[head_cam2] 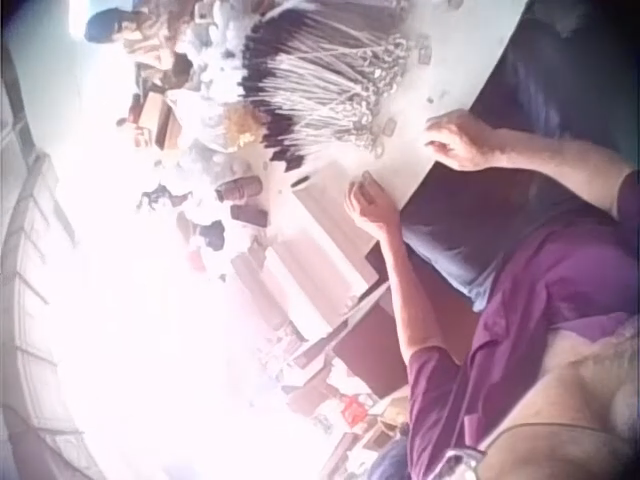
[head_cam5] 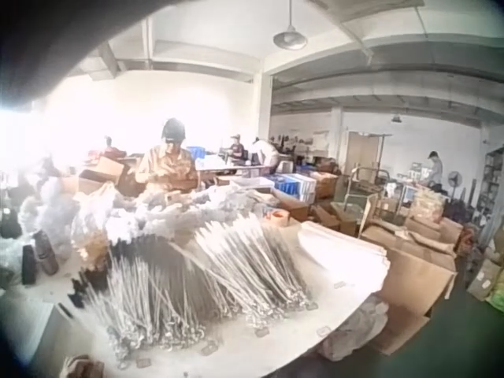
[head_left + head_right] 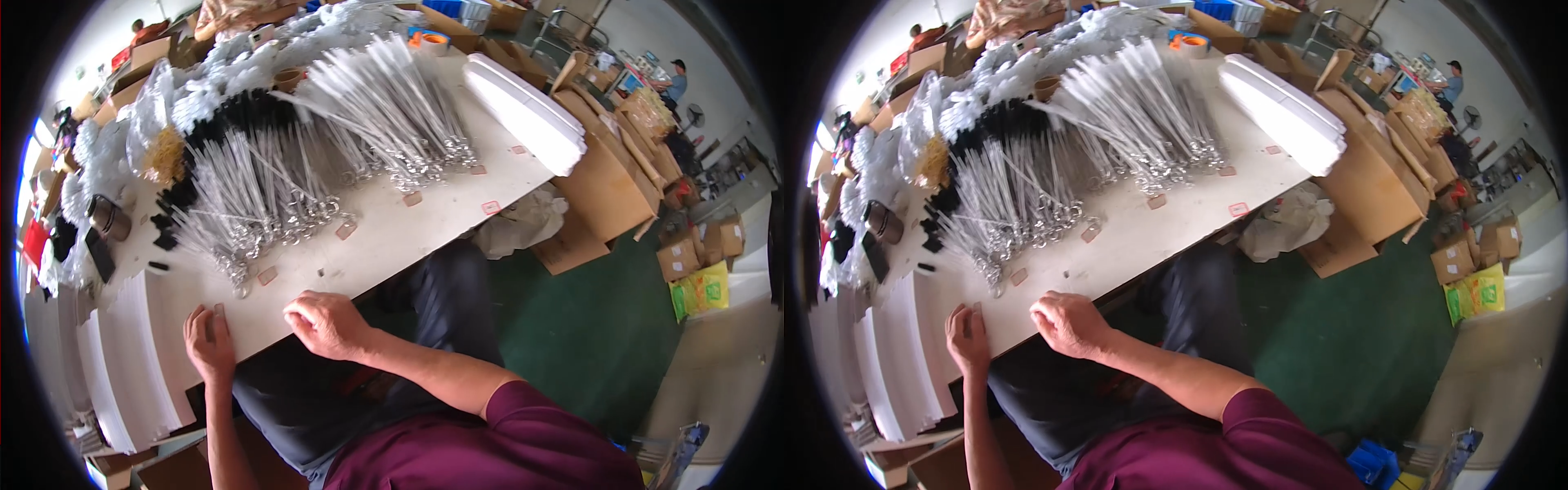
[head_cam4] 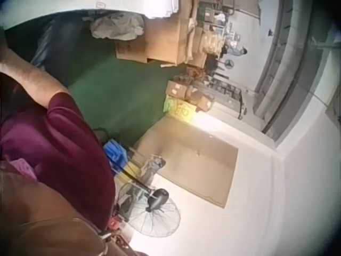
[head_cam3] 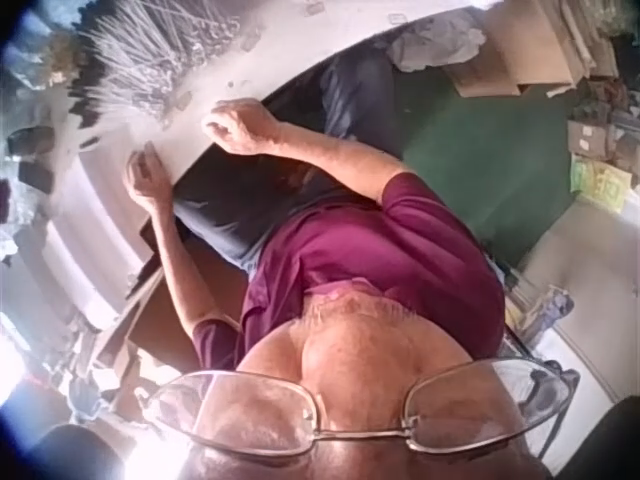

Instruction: Packaging industrial cleaning brushes into white cardboard sleeves at a workbench.

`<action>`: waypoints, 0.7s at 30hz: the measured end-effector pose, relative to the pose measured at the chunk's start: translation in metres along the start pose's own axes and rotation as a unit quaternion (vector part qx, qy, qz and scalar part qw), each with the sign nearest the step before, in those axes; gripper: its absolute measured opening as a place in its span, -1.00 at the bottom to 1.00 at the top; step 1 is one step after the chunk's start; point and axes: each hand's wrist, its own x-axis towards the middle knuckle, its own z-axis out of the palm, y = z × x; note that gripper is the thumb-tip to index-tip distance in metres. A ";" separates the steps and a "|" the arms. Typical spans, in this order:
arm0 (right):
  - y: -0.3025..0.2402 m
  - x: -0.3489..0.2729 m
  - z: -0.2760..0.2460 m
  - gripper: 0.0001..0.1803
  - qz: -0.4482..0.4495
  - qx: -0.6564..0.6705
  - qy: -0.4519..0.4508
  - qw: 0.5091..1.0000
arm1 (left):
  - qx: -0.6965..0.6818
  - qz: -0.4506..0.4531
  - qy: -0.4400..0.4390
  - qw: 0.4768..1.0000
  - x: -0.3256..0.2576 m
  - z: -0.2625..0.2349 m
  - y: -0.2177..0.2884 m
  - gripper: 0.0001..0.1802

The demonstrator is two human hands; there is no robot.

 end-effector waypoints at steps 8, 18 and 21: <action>-0.006 0.026 -0.006 -0.82 0.088 0.056 -0.104 0.989 | 0.108 0.064 0.011 0.992 -0.001 -0.006 0.008 -0.86; 0.028 0.028 -0.003 -0.82 0.049 0.045 -0.120 0.991 | 0.026 0.047 0.058 0.997 0.002 -0.001 0.009 -0.73; 0.030 0.028 -0.001 -0.80 0.067 0.067 -0.121 0.988 | 0.015 0.051 0.067 0.996 0.001 -0.001 0.008 -0.72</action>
